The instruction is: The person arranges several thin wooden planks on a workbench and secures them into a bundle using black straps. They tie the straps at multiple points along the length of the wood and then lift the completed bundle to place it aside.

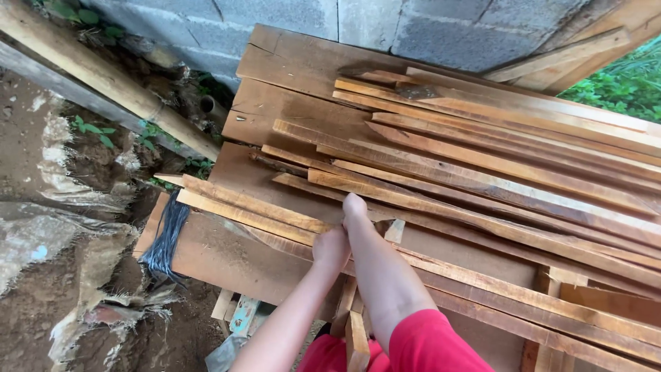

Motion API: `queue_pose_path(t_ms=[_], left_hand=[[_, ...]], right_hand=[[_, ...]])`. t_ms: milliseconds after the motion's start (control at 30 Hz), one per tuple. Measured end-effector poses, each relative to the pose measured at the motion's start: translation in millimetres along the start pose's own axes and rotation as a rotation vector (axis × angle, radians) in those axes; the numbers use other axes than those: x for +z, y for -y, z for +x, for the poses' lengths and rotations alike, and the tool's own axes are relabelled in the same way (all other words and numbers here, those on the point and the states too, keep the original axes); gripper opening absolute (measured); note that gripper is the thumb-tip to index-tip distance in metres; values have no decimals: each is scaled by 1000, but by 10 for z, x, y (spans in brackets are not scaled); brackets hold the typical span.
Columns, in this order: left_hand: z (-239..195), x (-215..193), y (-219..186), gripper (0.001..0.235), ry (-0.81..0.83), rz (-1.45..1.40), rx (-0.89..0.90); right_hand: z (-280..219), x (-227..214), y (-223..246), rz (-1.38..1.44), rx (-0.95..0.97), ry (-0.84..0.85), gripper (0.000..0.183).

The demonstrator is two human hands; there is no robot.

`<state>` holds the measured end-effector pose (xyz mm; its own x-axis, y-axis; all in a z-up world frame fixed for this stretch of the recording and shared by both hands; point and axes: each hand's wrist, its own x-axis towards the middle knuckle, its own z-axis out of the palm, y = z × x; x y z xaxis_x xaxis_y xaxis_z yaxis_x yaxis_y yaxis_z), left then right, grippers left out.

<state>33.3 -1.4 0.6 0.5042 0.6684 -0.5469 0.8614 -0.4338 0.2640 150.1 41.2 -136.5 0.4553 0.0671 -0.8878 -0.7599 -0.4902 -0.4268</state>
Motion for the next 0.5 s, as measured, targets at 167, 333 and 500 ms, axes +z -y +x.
queue_pose_path(t_ms=[167, 333, 500], left_hand=[[-81, -78, -28, 35, -56, -33, 25], [-175, -94, -118, 31, -55, -115, -30], [-411, -469, -224, 30, 33, -282, -97]], right_hand=[[-117, -17, 62, 97, 47, -24, 31], [-186, 0, 96, 147, 29, -86, 46], [-127, 72, 36, 24, 12, -207, 42]])
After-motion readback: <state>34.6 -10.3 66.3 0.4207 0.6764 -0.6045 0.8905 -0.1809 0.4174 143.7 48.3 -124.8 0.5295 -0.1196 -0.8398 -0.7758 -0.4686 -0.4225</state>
